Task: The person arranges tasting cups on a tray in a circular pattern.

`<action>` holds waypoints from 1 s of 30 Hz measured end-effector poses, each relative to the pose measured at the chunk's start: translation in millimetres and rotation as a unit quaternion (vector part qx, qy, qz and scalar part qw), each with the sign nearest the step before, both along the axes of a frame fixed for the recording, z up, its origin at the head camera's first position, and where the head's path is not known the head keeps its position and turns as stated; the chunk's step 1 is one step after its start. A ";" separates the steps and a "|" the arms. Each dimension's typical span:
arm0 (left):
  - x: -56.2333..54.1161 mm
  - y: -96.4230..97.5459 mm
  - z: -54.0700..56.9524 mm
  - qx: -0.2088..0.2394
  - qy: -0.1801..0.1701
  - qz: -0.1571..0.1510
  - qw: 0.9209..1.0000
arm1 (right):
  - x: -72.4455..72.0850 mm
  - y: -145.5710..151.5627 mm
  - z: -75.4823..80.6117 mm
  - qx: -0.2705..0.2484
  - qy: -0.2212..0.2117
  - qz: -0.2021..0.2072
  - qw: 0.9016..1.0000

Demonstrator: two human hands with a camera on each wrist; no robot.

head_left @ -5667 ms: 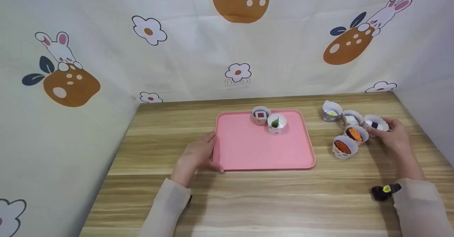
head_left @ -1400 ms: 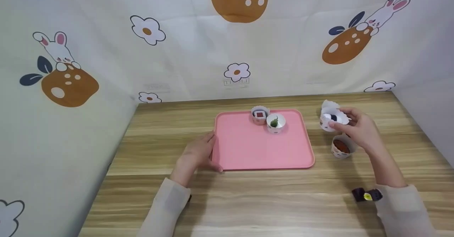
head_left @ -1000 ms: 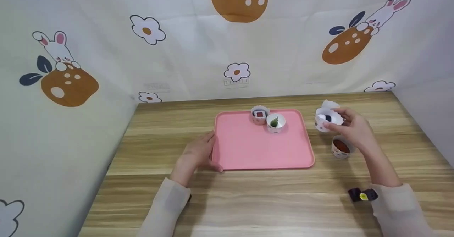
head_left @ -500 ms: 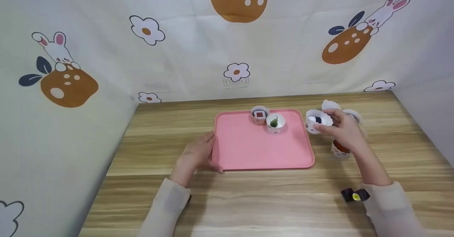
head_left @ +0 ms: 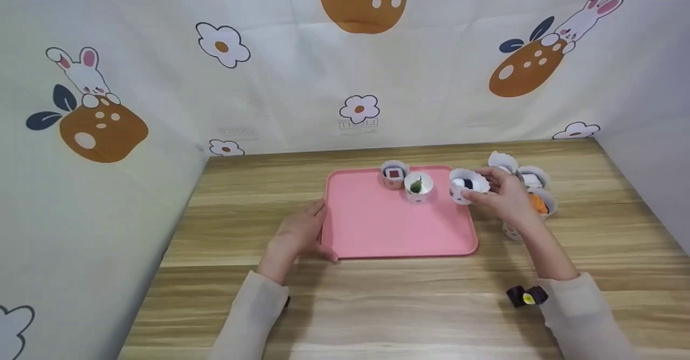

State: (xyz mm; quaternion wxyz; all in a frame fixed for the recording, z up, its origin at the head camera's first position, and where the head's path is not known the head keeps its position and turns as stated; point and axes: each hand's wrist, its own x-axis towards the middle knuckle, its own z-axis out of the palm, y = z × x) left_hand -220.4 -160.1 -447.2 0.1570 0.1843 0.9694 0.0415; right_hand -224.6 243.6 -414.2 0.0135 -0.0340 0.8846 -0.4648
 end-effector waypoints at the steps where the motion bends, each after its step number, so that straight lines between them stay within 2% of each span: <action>1: 0.0 0.0 0.1 0.001 -0.001 0.001 1.000 | 0.0 -1.2 -0.1 0.003 -0.003 0.001 1.000; 11: 0.3 -0.5 -1.1 0.000 -0.003 0.001 1.000 | -0.5 -13.1 -9.6 -0.001 0.009 0.008 1.000; 21: 1.9 -1.1 -0.4 0.033 0.001 0.013 0.999 | -1.7 -25.8 -16.3 -0.010 -0.008 0.019 1.000; 30: 1.5 -0.5 1.4 0.027 -0.002 0.011 1.000 | -4.7 -37.3 -24.5 -0.012 -0.006 0.033 0.999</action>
